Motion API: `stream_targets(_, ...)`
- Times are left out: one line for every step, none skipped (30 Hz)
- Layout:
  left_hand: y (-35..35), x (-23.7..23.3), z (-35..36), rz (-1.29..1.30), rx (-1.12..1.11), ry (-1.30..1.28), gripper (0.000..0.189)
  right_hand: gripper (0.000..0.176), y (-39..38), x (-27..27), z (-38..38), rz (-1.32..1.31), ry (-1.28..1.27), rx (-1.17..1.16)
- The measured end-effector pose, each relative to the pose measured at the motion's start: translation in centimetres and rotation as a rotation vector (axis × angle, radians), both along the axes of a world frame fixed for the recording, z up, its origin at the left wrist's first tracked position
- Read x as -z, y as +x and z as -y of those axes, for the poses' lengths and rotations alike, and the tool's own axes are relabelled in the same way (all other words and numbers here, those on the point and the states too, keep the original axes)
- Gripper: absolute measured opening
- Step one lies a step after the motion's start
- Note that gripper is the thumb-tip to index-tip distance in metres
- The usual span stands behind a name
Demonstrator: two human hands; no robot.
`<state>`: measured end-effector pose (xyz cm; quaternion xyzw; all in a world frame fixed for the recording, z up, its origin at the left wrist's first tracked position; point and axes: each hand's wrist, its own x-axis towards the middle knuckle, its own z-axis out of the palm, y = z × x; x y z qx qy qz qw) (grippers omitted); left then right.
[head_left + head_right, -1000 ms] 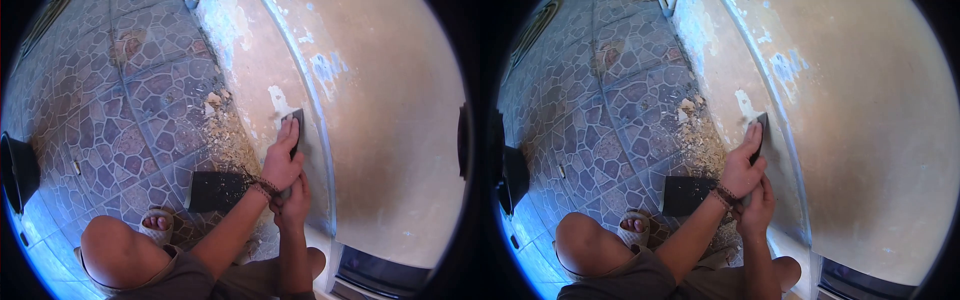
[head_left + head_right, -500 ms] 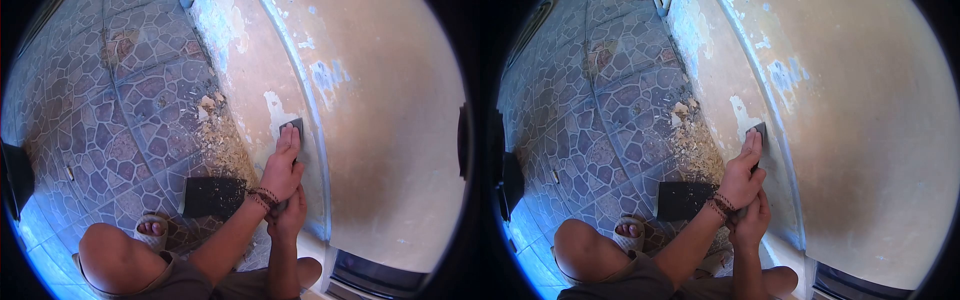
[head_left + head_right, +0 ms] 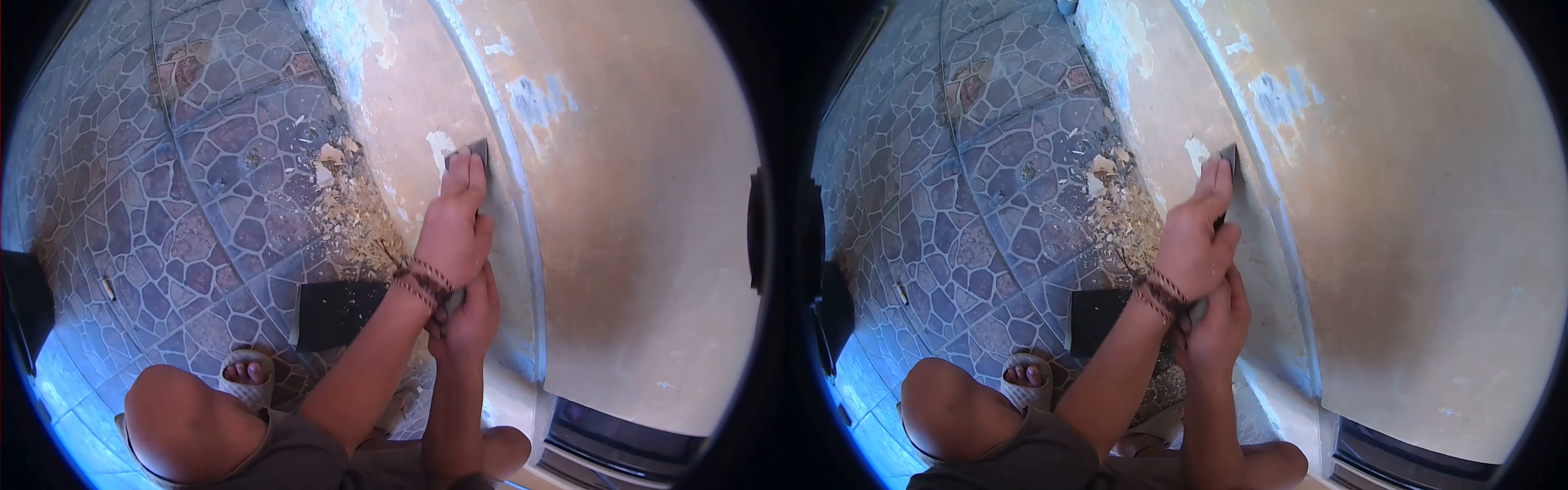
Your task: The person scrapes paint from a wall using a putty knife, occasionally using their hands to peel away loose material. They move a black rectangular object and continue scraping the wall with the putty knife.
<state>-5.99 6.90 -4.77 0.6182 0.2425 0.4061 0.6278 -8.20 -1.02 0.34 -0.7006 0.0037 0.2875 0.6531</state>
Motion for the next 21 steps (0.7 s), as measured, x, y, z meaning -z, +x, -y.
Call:
stream_targets(-0.1,-0.1,-0.5,-0.009,0.005,-0.003,0.067,0.031,-0.1,0.2,-0.5,-0.006,0.029,-0.021)
stream_targets(-0.3,-0.3,-0.9,-0.016,0.008,-0.007,0.067,0.031,-0.3,0.2,-0.2,0.006,-0.002,0.008)
stream_targets(-0.5,-0.5,-0.1,-0.001,0.007,-0.015,0.066,0.031,-0.5,-0.1,0.3,0.025,-0.031,0.036)
stream_targets(-0.6,-0.9,1.3,0.020,0.003,-0.020,0.065,0.032,-0.6,-0.4,0.6,0.049,-0.058,0.063)
stream_targets(-0.5,-1.0,2.1,0.040,-0.001,-0.026,0.065,0.032,-0.5,-0.9,0.7,0.056,-0.055,0.066)
stream_targets(-0.2,-1.3,1.7,0.045,-0.022,-0.028,0.065,0.032,-0.4,-1.3,0.8,0.062,-0.054,0.065)
stream_targets(0.0,-1.4,1.6,0.049,-0.040,-0.035,0.066,0.032,-0.4,-1.6,0.9,0.066,-0.059,0.068)
stream_targets(0.2,-1.5,1.6,0.053,-0.054,-0.046,0.066,0.033,-0.1,-1.6,0.5,0.067,-0.043,0.016)
stream_targets(0.4,-1.5,0.5,0.041,-0.052,-0.027,0.066,0.033,0.5,-1.5,-0.4,0.066,-0.029,-0.031)
stream_targets(0.7,-1.4,-1.6,0.025,-0.046,-0.006,0.067,0.034,0.9,-1.2,-1.2,0.059,-0.012,-0.074)
stream_targets(0.7,-1.3,-2.9,0.008,-0.048,0.023,0.068,0.033,1.2,-0.9,-2.1,0.017,0.009,-0.046)
stream_targets(0.5,-1.2,-2.8,0.006,-0.030,0.036,0.068,0.033,0.9,-0.9,-2.1,0.013,-0.002,-0.035)
stream_targets(0.2,-1.0,-2.2,0.007,-0.012,0.048,0.069,0.033,0.5,-1.0,-1.6,0.012,-0.013,-0.024)
stream_targets(-0.2,-1.0,-1.4,0.013,0.011,0.060,0.070,0.033,0.0,-1.1,-1.0,0.015,-0.025,-0.008)
stream_targets(-0.4,-1.2,0.3,-0.010,0.040,0.022,0.070,0.032,-0.3,-0.9,0.3,0.056,-0.046,0.046)
stream_targets(-0.4,-1.5,1.8,-0.005,0.019,0.019,0.069,0.031,-0.5,-0.3,2.1,0.098,-0.068,0.099)
stream_targets(-0.3,-1.7,3.3,0.000,-0.003,0.012,0.069,0.031,-0.3,-0.5,2.5,0.103,-0.084,0.101)
stream_targets(-0.3,-2.1,3.7,0.004,-0.025,0.000,0.069,0.031,-0.2,-0.7,2.7,0.108,-0.100,0.104)
stream_targets(-0.2,-2.0,3.6,0.006,-0.028,-0.004,0.068,0.031,0.0,-1.5,2.9,0.075,-0.109,0.058)
stream_targets(0.1,-1.8,3.2,0.006,-0.031,-0.005,0.068,0.032,0.2,-1.9,2.8,0.042,-0.116,0.013)
stream_targets(0.2,-1.8,2.3,-0.004,-0.010,-0.013,0.068,0.033,0.5,-1.8,2.5,-0.002,-0.076,-0.020)
